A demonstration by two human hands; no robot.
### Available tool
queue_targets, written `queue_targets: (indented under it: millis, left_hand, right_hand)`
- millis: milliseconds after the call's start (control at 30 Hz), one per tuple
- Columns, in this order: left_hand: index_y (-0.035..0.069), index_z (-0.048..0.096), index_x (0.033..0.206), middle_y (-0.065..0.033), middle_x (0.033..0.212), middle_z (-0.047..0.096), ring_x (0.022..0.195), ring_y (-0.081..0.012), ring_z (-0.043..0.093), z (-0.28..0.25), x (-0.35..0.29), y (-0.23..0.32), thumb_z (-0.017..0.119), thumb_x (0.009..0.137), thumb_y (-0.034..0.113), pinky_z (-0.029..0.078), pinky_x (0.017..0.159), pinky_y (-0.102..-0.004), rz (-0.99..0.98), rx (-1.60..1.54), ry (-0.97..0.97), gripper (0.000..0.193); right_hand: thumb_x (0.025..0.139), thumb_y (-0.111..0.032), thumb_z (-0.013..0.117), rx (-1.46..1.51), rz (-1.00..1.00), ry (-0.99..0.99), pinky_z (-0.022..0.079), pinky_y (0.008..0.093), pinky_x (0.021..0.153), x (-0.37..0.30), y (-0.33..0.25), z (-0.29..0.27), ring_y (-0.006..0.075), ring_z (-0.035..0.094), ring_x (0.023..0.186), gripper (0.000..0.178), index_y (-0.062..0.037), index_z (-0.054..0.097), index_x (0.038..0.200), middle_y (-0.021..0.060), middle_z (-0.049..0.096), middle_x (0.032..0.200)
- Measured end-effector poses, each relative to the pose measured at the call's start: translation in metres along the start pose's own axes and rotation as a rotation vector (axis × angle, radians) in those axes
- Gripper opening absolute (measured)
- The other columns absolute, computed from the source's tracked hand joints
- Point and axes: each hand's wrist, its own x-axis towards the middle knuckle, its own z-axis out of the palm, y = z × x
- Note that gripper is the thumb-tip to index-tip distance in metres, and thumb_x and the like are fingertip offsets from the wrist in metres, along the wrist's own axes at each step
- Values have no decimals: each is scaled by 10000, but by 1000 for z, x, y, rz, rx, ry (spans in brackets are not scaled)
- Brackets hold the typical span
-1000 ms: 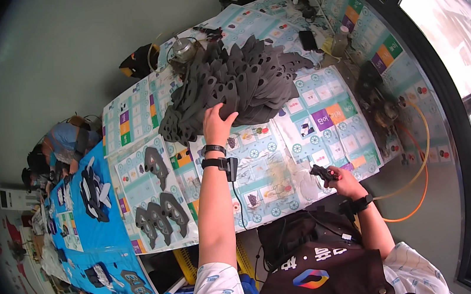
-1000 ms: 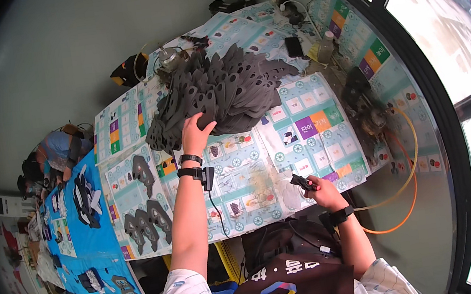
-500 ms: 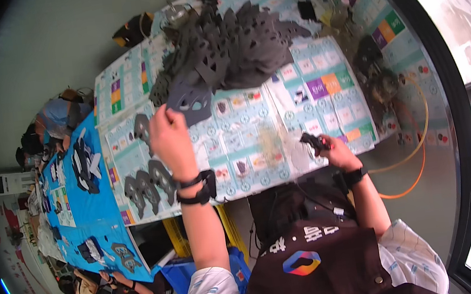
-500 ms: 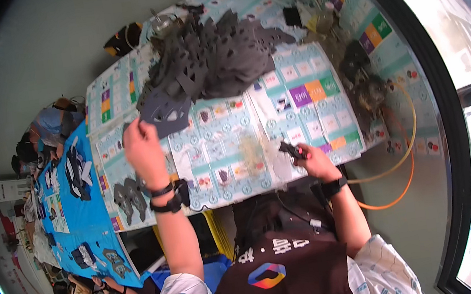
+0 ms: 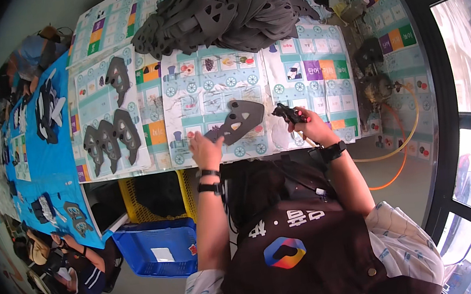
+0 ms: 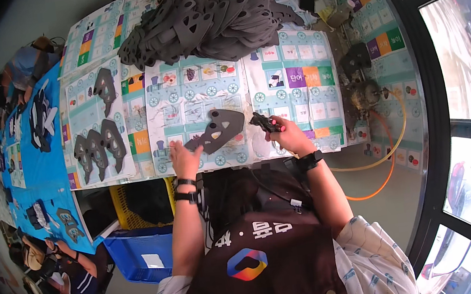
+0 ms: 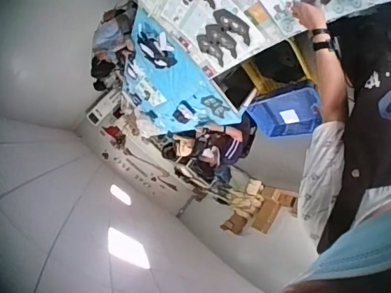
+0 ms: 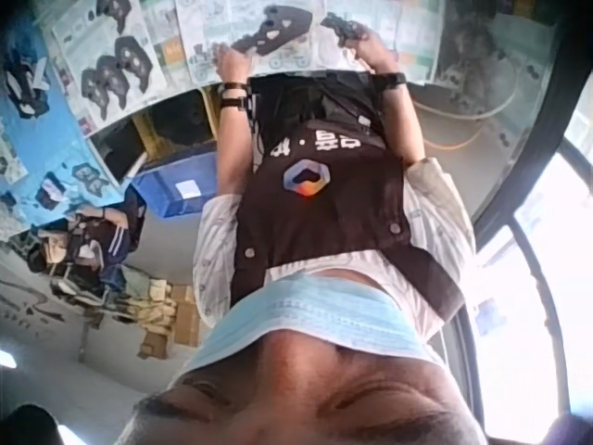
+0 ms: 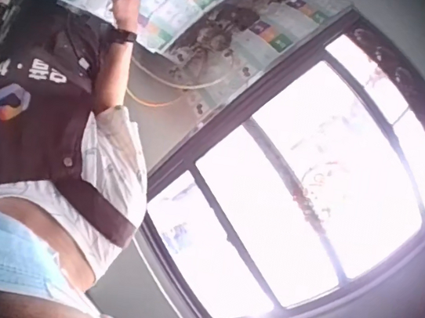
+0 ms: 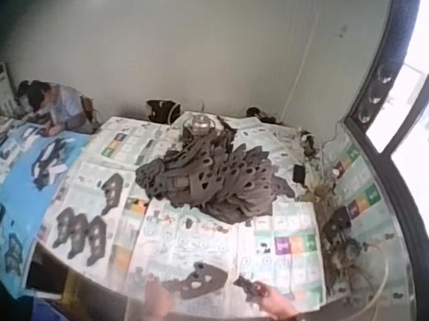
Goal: Applying adhesive to shoe components using a glue applicator tool.
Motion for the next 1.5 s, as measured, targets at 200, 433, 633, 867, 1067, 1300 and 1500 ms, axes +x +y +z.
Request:
queue_targets:
  millis: [200,433,633,867,1067,1300,1500]
  left_hand:
    - [-35,508,1392,-220,1298,558,1309,-453,493,15,7,-16,932,741,203,379,1178,-533,236,26,90,812]
    - [24,625,975,-178,957,706,902,-404,673,36,8,-25,881,827,215,547,787,-492,21,-122,-283,352]
    - [11,594,926,-144,726,698,618,-301,714,45,-22,7,760,960,159,550,581,-424,-143,-612,-398,224]
    - [17,704,901,-99,673,714,528,-210,689,60,-30,-19,754,972,336,535,542,-360,-124,-488,-305,331]
    - [77,768,801,-87,683,736,647,-288,727,48,-25,-18,776,915,449,559,628,-414,-80,-380,-399,388]
    - [76,749,784,-26,651,734,579,-153,729,36,-22,-22,780,923,427,546,587,-303,-113,-511,-487,379]
    - [53,735,783,-41,670,742,592,-145,736,30,-19,-20,793,926,394,541,580,-282,-134,-520,-527,374]
  right_hand:
    - [817,-51,642,-51,90,-24,484,267,548,1,15,13,89,621,761,333,-60,664,1149,1,735,910]
    - [830,-64,632,-123,110,-104,490,264,559,10,4,31,84,616,765,446,-55,656,1275,1,742,940]
    - [761,-179,752,-210,96,-147,526,358,644,20,13,48,195,624,683,650,-45,635,1386,95,685,863]
    - [722,-144,713,-401,101,-255,525,366,627,34,4,71,228,630,646,684,-55,635,1396,115,700,846]
    - [741,-151,694,-415,59,-272,509,346,565,43,18,72,210,631,622,671,-16,631,1396,119,711,834]
    - [801,-134,623,-498,4,-241,551,427,785,39,2,85,365,726,842,603,8,625,1387,239,733,920]
    - [795,-124,615,-503,34,-237,546,440,810,39,-3,88,407,718,864,594,-8,632,1377,268,723,925]
